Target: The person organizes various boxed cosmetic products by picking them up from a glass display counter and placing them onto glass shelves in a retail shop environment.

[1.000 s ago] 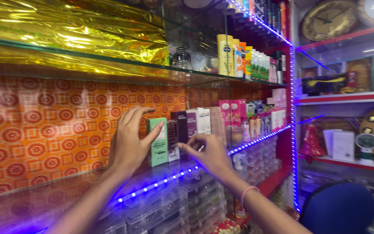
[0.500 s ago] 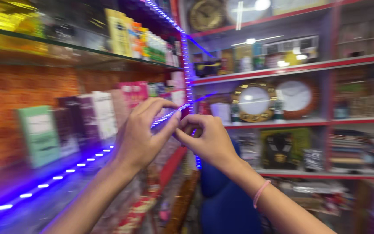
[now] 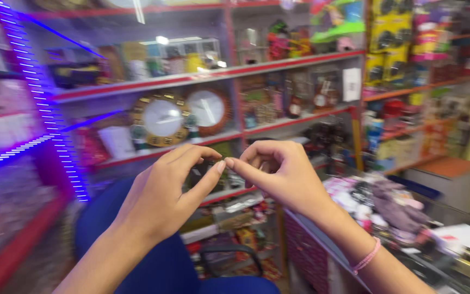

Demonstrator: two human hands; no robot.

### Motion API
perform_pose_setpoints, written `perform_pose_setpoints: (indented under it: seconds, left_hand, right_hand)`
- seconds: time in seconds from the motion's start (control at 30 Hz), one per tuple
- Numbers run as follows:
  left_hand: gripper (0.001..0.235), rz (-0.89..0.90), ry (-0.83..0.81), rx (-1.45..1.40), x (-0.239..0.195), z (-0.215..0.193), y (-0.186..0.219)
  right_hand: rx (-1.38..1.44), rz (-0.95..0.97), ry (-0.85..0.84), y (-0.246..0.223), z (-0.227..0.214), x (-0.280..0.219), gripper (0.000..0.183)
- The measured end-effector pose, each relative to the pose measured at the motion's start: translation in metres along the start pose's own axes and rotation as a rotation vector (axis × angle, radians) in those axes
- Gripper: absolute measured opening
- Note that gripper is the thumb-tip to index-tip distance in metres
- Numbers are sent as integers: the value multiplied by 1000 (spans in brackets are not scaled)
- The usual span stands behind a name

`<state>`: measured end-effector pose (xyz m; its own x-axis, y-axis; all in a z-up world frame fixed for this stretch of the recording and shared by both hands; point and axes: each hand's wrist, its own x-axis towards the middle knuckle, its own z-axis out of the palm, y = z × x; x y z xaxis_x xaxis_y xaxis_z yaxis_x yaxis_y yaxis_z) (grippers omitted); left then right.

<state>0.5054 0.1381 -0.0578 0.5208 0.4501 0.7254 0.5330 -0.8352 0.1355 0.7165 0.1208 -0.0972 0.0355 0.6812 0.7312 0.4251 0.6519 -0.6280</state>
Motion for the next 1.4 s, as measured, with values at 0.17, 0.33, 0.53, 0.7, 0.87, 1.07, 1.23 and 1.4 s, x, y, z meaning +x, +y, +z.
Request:
perform_pose_setpoints:
  seconds: [0.17, 0.33, 0.53, 0.7, 0.87, 1.07, 1.23, 1.4]
  left_hand:
    - [40, -51, -171, -157, 53, 119, 41]
    - [36, -26, -268, -347, 112, 242, 84]
    - [38, 26, -365, -506, 165, 415, 139]
    - [42, -38, -497, -580, 198, 561, 191]
    - [43, -40, -632, -497, 205, 690, 225]
    - [81, 35, -873, -228, 181, 813, 237]
    - [86, 53, -1045, -85, 167, 876, 236]
    - [73, 71, -1003, -170, 175, 879, 231]
  right_hand:
    - [-108, 128, 99, 75, -97, -25, 26]
    - [-211, 334, 191, 141, -207, -48, 28]
    - [-499, 525, 283, 215, -347, -81, 31]
    - [-585, 747, 218, 262, -446, -100, 38]
    - [-631, 871, 69, 319, -509, -128, 28]
    - [-682, 992, -117, 383, -547, -173, 37]
    - [-631, 1095, -159, 418, -561, -199, 46]
    - [-639, 1131, -203, 447, -567, -222, 52]
